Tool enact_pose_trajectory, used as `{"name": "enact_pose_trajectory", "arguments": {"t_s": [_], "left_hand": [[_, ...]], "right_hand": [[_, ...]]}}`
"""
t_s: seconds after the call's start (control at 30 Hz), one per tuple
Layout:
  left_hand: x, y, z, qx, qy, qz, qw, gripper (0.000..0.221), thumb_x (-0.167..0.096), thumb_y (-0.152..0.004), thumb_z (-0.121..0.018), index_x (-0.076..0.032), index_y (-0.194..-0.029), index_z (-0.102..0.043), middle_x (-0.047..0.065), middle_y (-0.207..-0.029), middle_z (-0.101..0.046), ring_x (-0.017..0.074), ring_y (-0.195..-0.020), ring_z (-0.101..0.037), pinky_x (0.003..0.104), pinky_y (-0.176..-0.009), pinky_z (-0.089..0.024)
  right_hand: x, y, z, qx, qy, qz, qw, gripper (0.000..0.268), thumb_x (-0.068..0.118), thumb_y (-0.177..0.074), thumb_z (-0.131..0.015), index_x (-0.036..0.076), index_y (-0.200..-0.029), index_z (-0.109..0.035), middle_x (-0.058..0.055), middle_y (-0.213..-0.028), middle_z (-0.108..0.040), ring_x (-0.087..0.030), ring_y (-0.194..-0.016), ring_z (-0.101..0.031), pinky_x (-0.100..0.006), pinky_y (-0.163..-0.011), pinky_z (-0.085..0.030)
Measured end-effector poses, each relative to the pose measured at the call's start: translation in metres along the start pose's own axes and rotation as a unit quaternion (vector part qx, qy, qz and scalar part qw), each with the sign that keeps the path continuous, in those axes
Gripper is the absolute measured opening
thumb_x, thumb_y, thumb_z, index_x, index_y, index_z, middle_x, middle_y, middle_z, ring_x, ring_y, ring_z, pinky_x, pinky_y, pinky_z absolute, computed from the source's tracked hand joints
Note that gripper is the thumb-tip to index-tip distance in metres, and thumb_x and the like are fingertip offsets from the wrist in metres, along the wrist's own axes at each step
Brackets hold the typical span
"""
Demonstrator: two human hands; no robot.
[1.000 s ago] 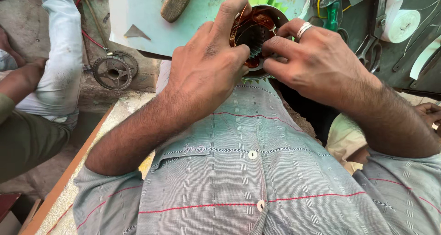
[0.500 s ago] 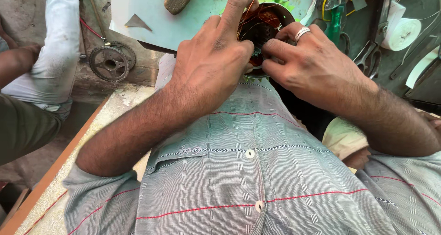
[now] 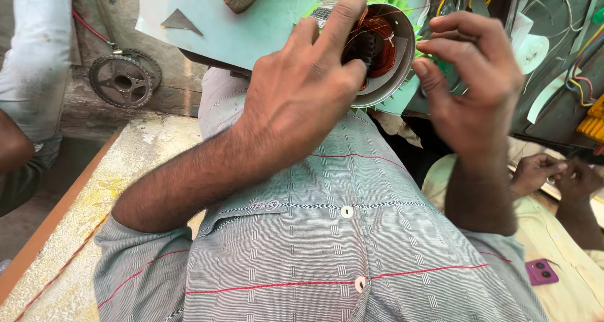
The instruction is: The person uses shears to cut a strip of insulating material and inserts it into a green motor stator with copper windings. They then tuck the material into place and adjust the stator on the workbench.
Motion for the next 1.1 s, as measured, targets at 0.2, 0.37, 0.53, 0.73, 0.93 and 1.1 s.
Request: {"name": "enact_pose_trajectory", "arguments": {"t_s": [0.2,0.37,0.53,0.73,0.93,1.1], "left_hand": [[-0.001,-0.010,0.004,-0.012,-0.023,-0.053,0.998,0.010,-0.009,-0.084,-0.078,-0.001,-0.081,-0.073,0.018,-0.152,-0.043,0.0350,-0.126,-0.050,0.038,-0.072,-0.063],[0.016,-0.020,0.010,0.020,0.011,-0.081,0.996,0.024,-0.027,-0.074,-0.087,-0.006,-0.079,-0.077,0.015,-0.145,-0.046,0.0374,-0.122,-0.048,0.041,-0.064,-0.060],[0.018,-0.031,0.009,0.068,-0.002,-0.108,0.992,0.033,-0.039,-0.078,-0.090,-0.009,-0.085,-0.079,0.013,-0.144,-0.047,0.0342,-0.128,-0.048,0.042,-0.070,-0.061],[0.019,-0.037,0.004,0.105,0.007,-0.157,0.982,0.037,-0.040,-0.082,-0.090,-0.005,-0.087,-0.078,0.015,-0.138,-0.050,0.0311,-0.126,-0.053,0.042,-0.067,-0.060],[0.030,-0.044,-0.004,0.161,0.031,-0.147,0.975,0.039,-0.044,-0.083,-0.090,-0.008,-0.091,-0.079,0.017,-0.135,-0.050,0.0311,-0.122,-0.056,0.044,-0.068,-0.060],[0.033,-0.043,-0.012,0.143,0.043,-0.157,0.976,0.040,-0.046,-0.080,-0.091,-0.011,-0.095,-0.080,0.024,-0.137,-0.044,0.0355,-0.125,-0.052,0.043,-0.070,-0.061]], "right_hand": [[0.019,0.012,-0.016,-0.048,0.046,-0.065,0.996,0.014,0.002,-0.106,-0.081,-0.006,-0.110,-0.071,-0.019,-0.136,-0.057,-0.029,-0.116,-0.069,-0.036,-0.099,-0.060],[0.030,0.013,-0.025,-0.070,0.088,-0.095,0.989,0.016,-0.001,-0.103,-0.084,-0.008,-0.108,-0.071,-0.020,-0.140,-0.054,-0.033,-0.126,-0.063,-0.040,-0.108,-0.055],[0.038,0.015,-0.032,-0.111,0.105,-0.139,0.978,0.011,-0.004,-0.102,-0.081,-0.008,-0.107,-0.071,-0.021,-0.145,-0.051,-0.033,-0.133,-0.058,-0.042,-0.114,-0.052],[0.037,0.018,-0.046,-0.140,0.119,-0.195,0.963,0.012,-0.003,-0.095,-0.078,-0.009,-0.097,-0.068,-0.021,-0.142,-0.052,-0.034,-0.133,-0.053,-0.044,-0.111,-0.048],[0.035,0.020,-0.057,-0.204,0.137,-0.220,0.944,0.018,0.003,-0.101,-0.079,-0.007,-0.095,-0.066,-0.020,-0.134,-0.049,-0.034,-0.127,-0.048,-0.047,-0.104,-0.045],[0.032,0.028,-0.072,-0.238,0.128,-0.240,0.932,0.016,-0.002,-0.104,-0.075,-0.009,-0.094,-0.065,-0.019,-0.130,-0.046,-0.030,-0.124,-0.049,-0.046,-0.104,-0.043]]}}
Point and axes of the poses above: each hand's wrist, its own y-axis away from the middle knuckle, its own z-axis out of the back of the hand, x = y × z, the point moved 7 cm from there along -y, towards the middle knuckle
